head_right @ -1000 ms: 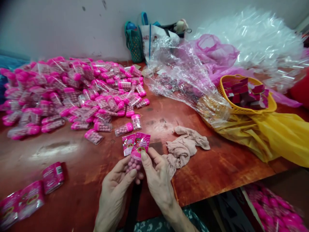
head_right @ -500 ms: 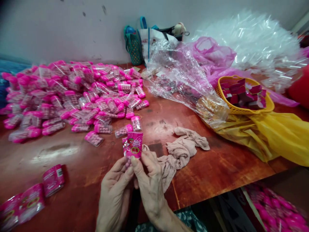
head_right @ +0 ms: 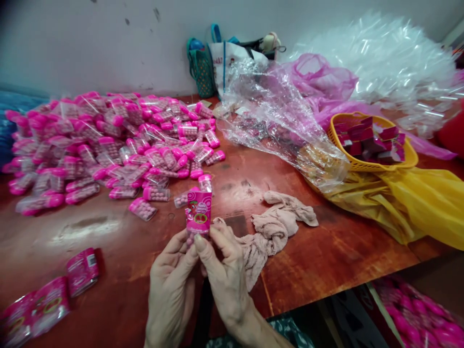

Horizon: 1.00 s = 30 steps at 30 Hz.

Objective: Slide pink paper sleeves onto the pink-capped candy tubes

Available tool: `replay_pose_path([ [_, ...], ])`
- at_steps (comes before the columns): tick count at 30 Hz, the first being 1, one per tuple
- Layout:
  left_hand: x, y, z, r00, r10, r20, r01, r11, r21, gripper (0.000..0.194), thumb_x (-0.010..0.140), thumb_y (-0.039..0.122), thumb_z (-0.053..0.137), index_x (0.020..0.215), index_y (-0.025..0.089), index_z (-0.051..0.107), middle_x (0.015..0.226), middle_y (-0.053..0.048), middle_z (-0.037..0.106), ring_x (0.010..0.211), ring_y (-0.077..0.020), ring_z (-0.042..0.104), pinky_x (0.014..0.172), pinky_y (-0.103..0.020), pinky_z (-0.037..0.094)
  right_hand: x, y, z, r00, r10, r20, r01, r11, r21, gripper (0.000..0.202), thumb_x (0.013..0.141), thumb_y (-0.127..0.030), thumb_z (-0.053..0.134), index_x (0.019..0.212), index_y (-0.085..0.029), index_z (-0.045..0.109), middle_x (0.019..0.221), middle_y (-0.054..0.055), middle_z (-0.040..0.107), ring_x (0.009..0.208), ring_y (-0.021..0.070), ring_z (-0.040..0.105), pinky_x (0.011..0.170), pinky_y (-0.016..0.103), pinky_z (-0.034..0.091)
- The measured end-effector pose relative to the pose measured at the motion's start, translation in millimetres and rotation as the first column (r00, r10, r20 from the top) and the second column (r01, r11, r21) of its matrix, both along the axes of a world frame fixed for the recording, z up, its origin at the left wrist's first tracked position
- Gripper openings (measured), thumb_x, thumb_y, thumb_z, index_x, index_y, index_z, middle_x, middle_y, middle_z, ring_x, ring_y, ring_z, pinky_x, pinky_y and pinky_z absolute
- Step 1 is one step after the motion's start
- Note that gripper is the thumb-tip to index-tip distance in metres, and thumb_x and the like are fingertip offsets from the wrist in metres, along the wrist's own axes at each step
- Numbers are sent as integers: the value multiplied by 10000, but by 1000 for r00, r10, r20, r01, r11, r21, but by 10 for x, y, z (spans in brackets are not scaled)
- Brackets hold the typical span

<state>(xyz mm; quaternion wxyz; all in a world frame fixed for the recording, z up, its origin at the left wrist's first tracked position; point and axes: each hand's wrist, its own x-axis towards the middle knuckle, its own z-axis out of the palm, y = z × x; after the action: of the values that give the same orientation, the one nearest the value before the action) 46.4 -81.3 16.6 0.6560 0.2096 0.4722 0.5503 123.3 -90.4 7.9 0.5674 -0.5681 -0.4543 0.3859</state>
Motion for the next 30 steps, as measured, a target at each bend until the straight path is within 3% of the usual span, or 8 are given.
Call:
replay_pose_path([
  [3, 8, 8, 30, 999, -35, -30, 36, 999, 23, 308, 663, 132, 716, 960, 158, 638, 736, -7, 645, 559, -66, 554, 487, -139, 457, 100, 25, 32, 999, -22, 36, 21, 999, 27, 214, 891, -242, 481, 1000, -206, 662, 855, 37, 628, 801, 168, 584, 698, 277, 489],
  [6, -2, -2, 51, 997, -67, -37, 69, 996, 50, 245, 691, 136, 686, 930, 146, 633, 689, -5, 624, 530, -81, 553, 438, -151, 440, 159, 7, 59, 982, -39, 185, 27, 997, 72, 210, 895, -178, 464, 952, -195, 665, 816, 37, 615, 775, 163, 569, 694, 286, 468],
  [13, -79, -16, 67, 987, -139, -75, 142, 989, 39, 140, 762, 160, 614, 899, 134, 596, 669, -12, 609, 472, -79, 542, 356, -131, 372, 224, 9, 55, 829, -88, 552, -106, 945, 310, 192, 872, -77, 444, 937, -90, 624, 772, 108, 623, 718, 197, 549, 629, 320, 461],
  [20, -73, -28, 70, 978, -196, -70, 199, 979, 34, 149, 774, 168, 602, 916, 142, 565, 639, -7, 608, 446, -78, 537, 347, -126, 360, 228, 40, 53, 742, -98, 663, -122, 953, 278, 219, 880, -105, 388, 818, -134, 595, 684, 82, 595, 637, 195, 512, 583, 319, 428],
  [22, -56, -26, 62, 982, -186, -40, 188, 982, 34, 139, 780, 163, 595, 914, 152, 560, 642, 2, 601, 456, -73, 539, 360, -123, 366, 214, 37, 39, 754, -86, 651, -107, 962, 251, 220, 877, -109, 382, 825, -142, 593, 667, 70, 578, 634, 194, 504, 584, 320, 419],
  [26, -41, -17, 38, 978, -208, 10, 208, 978, 7, 111, 795, 172, 579, 901, 147, 559, 683, -15, 610, 482, -70, 537, 381, -129, 377, 207, 26, 21, 859, -35, 511, -45, 989, 143, 227, 898, -155, 395, 816, -169, 606, 682, 42, 575, 652, 173, 521, 599, 295, 421],
  [30, -44, -17, -4, 980, -199, -14, 199, 980, 25, 150, 785, 178, 595, 929, 154, 561, 679, 2, 574, 507, -72, 524, 398, -141, 384, 196, 27, 33, 951, 11, 308, -12, 1000, 1, 207, 912, -240, 429, 968, -197, 624, 880, 47, 633, 767, 171, 561, 682, 293, 446],
])
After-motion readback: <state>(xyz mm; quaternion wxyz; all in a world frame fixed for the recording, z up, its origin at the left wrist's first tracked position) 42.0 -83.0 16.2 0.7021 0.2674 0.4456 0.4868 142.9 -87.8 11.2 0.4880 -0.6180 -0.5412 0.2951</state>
